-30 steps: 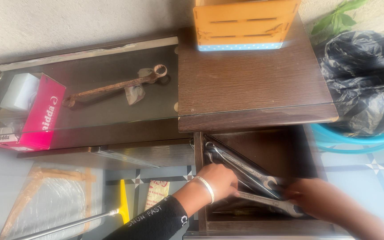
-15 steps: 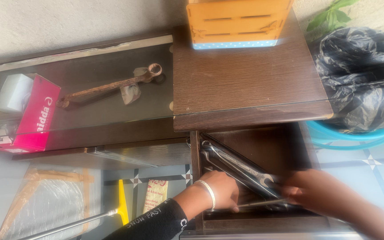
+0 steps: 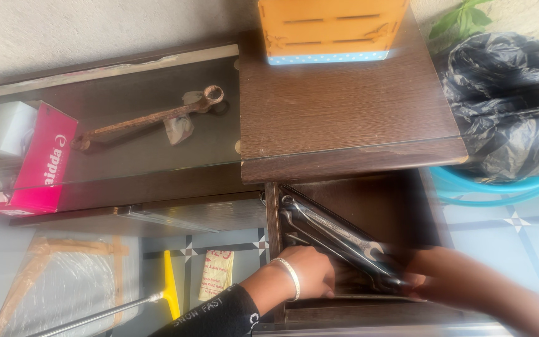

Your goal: The person removes multiple wrenches from a drawer and places them on a wooden surface. They then move a small wooden crate and continue to arrange the wrenches on the surface.

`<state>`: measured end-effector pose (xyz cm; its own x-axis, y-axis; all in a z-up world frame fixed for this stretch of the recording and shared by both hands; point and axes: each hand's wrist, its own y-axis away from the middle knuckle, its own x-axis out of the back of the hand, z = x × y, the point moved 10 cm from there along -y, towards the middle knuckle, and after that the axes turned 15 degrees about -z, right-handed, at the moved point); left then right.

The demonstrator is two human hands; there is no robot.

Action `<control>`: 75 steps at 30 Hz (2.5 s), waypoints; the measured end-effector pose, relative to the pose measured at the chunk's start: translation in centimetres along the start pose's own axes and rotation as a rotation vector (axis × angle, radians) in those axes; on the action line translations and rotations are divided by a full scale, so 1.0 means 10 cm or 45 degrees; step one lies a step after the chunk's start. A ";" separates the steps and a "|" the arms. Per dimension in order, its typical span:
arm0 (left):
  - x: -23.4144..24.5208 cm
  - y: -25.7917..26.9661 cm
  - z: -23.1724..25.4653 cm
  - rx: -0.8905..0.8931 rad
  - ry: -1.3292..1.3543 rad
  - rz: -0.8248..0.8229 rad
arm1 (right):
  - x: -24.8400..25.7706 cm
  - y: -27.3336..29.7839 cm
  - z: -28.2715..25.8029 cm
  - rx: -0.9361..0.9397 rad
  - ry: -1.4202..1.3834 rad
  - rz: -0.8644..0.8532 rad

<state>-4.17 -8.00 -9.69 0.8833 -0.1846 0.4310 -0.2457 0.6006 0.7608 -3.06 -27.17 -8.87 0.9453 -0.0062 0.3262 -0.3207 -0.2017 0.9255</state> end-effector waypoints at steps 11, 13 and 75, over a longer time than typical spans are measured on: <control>0.15 -0.01 -0.03 -0.134 0.184 0.174 | 0.00 -0.04 0.16 -0.094 -0.074 0.068; 0.07 -0.03 0.01 -0.154 0.101 0.046 | -0.05 -0.05 0.08 -0.069 0.029 0.005; 0.67 0.48 -0.18 -0.037 -0.143 0.182 | 0.08 -0.31 0.18 -0.007 -0.391 0.250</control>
<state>1.31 -4.99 -4.01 0.7896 -0.1809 0.5864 -0.3521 0.6491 0.6743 -1.24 -28.35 -11.85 0.8393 -0.3383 0.4255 -0.4974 -0.1623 0.8522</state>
